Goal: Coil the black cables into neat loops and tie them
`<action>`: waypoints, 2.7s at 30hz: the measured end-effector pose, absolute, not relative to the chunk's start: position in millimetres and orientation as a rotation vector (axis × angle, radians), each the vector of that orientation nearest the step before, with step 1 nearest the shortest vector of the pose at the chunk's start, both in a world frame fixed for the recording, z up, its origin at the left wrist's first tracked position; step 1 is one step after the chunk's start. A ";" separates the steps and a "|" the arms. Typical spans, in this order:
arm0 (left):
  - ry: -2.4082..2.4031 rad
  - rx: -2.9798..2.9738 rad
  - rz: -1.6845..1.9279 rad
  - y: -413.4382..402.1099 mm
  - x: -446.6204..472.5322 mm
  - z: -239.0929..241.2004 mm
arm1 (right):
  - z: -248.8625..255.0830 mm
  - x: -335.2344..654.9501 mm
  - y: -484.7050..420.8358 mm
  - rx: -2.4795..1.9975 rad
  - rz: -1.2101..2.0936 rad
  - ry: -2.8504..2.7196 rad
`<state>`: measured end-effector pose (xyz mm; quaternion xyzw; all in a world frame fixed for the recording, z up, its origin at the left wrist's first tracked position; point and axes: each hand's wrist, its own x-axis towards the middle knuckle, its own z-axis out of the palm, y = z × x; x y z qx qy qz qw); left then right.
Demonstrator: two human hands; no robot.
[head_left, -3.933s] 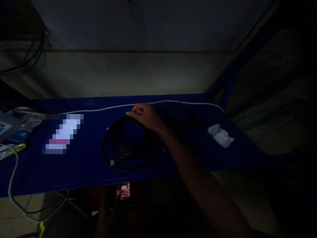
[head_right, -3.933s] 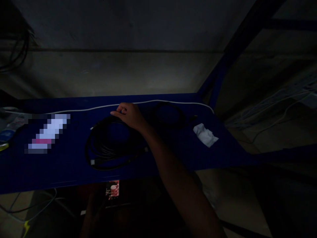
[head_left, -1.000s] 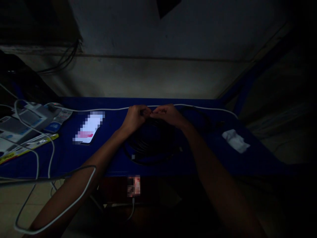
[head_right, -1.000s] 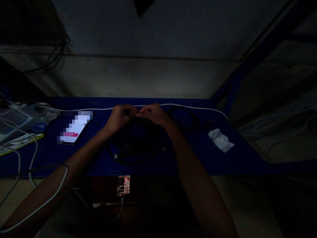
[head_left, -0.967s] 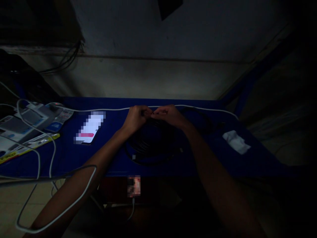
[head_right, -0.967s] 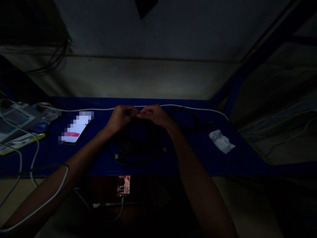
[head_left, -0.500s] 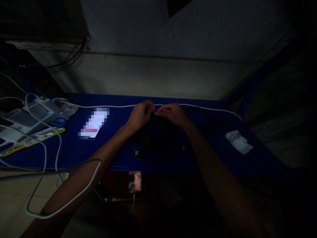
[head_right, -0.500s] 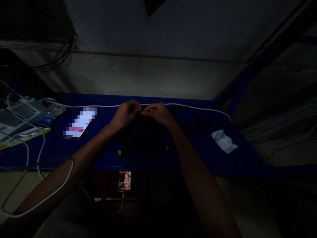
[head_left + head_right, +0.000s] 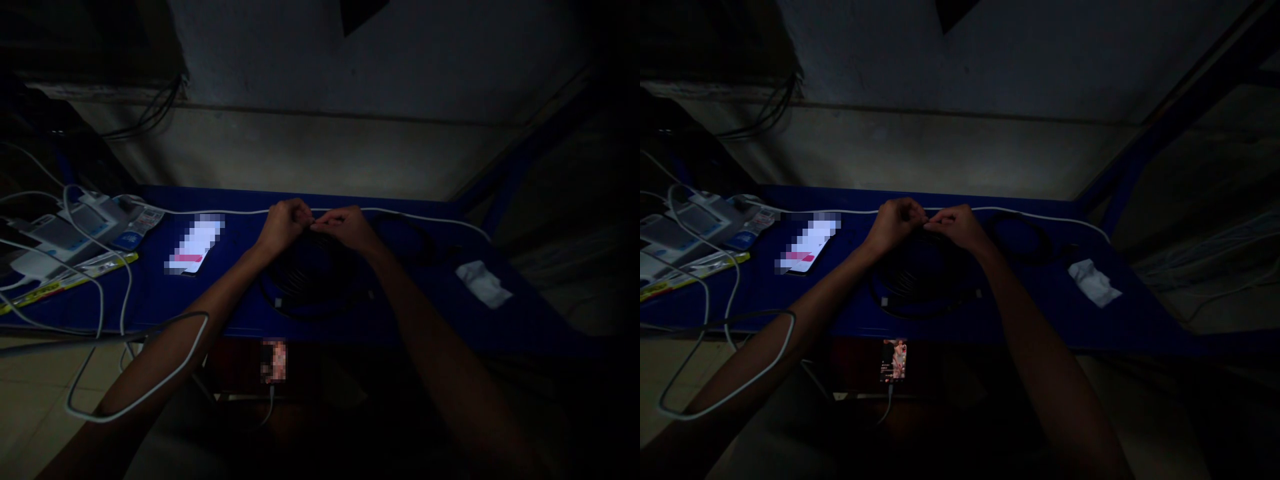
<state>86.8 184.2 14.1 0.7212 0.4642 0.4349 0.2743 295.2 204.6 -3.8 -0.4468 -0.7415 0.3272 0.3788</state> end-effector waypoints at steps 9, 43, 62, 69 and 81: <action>1.215 2.091 1.049 173.3 90.7 22.8 | -4.9 293.2 206.0 -1.152 0.749 -1.904; 1.273 1.959 0.963 182.1 87.1 19.1 | 4.8 300.2 201.9 -1.165 1.006 -1.792; 1.105 1.706 1.086 196.3 83.1 7.1 | 3.3 287.4 195.7 -1.148 0.743 -1.915; 1.006 1.570 1.022 194.0 86.1 11.9 | -2.5 287.3 201.2 -1.133 0.680 -1.916; 1.072 1.801 1.122 193.0 82.5 10.7 | -1.6 291.1 203.8 -1.149 0.794 -1.961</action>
